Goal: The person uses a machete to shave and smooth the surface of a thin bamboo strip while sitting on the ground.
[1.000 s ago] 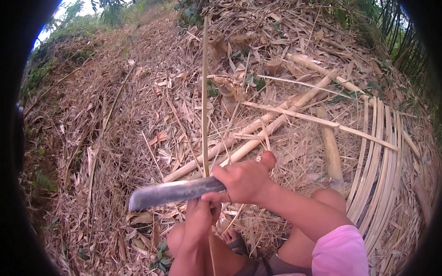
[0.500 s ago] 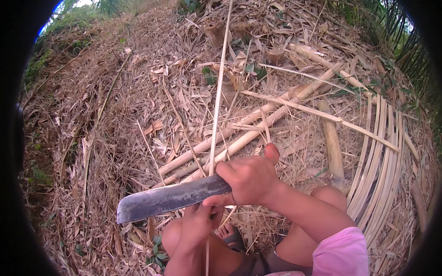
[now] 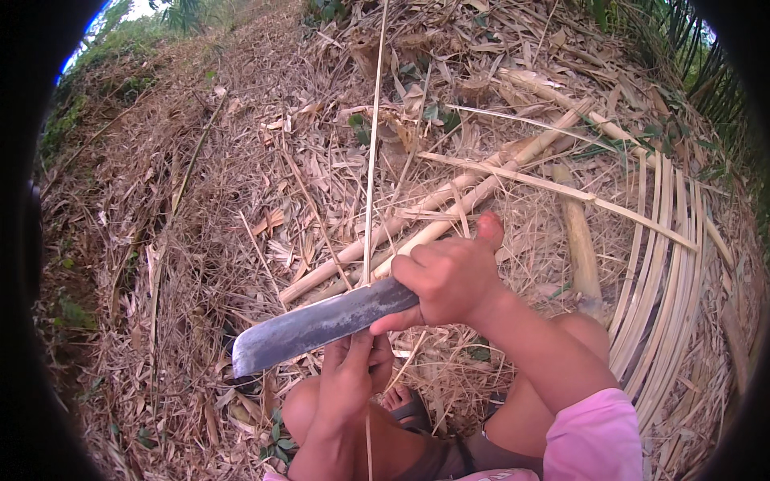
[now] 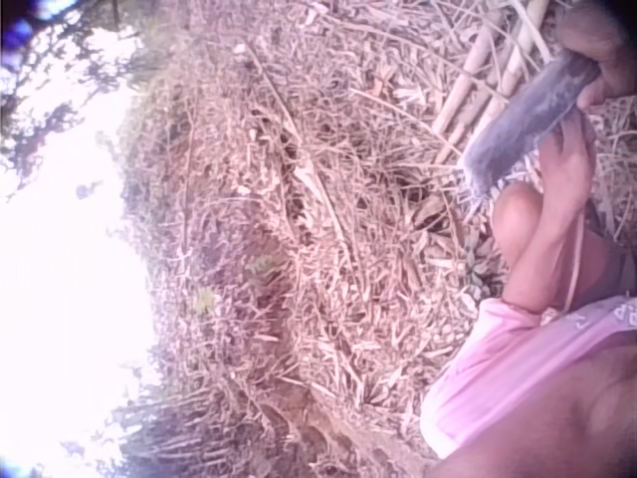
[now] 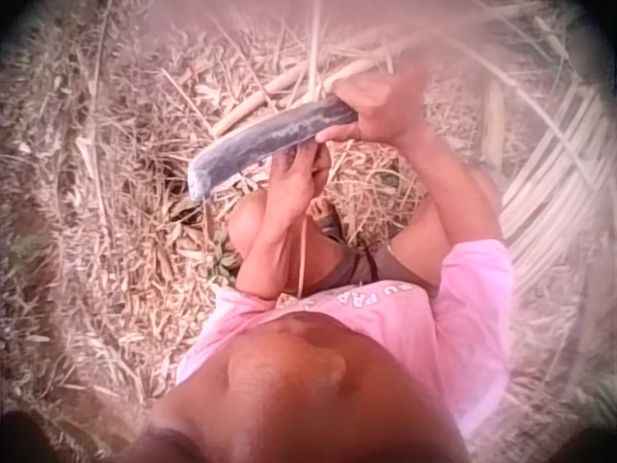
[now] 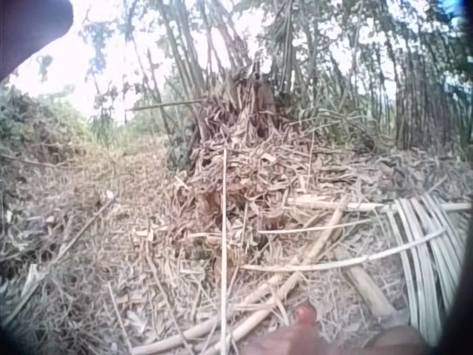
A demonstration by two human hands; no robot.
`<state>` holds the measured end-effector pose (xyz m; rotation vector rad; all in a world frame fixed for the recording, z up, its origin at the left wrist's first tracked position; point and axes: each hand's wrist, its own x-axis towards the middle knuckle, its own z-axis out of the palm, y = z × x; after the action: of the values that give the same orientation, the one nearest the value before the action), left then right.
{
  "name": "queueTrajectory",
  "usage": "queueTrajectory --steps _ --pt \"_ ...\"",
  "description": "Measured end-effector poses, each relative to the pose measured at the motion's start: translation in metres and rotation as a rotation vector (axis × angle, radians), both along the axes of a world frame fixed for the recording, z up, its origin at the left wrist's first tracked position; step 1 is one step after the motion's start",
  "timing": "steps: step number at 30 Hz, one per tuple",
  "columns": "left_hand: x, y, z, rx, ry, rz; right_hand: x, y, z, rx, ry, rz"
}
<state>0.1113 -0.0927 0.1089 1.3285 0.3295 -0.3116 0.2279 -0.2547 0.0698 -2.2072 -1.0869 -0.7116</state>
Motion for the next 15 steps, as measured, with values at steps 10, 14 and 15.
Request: queueTrajectory --steps 10,14,15 --pt "-0.008 -0.003 0.008 -0.033 0.045 -0.014 0.037 -0.033 -0.009 -0.095 0.259 -0.385" --pt "-0.01 0.004 0.005 -0.107 0.106 -0.023 0.044 -0.029 -0.002 -0.134 0.53 -0.413" --pt "-0.009 0.008 0.005 -0.135 0.109 -0.022 0.034 -0.016 -0.005 -0.11 0.561 -0.397"
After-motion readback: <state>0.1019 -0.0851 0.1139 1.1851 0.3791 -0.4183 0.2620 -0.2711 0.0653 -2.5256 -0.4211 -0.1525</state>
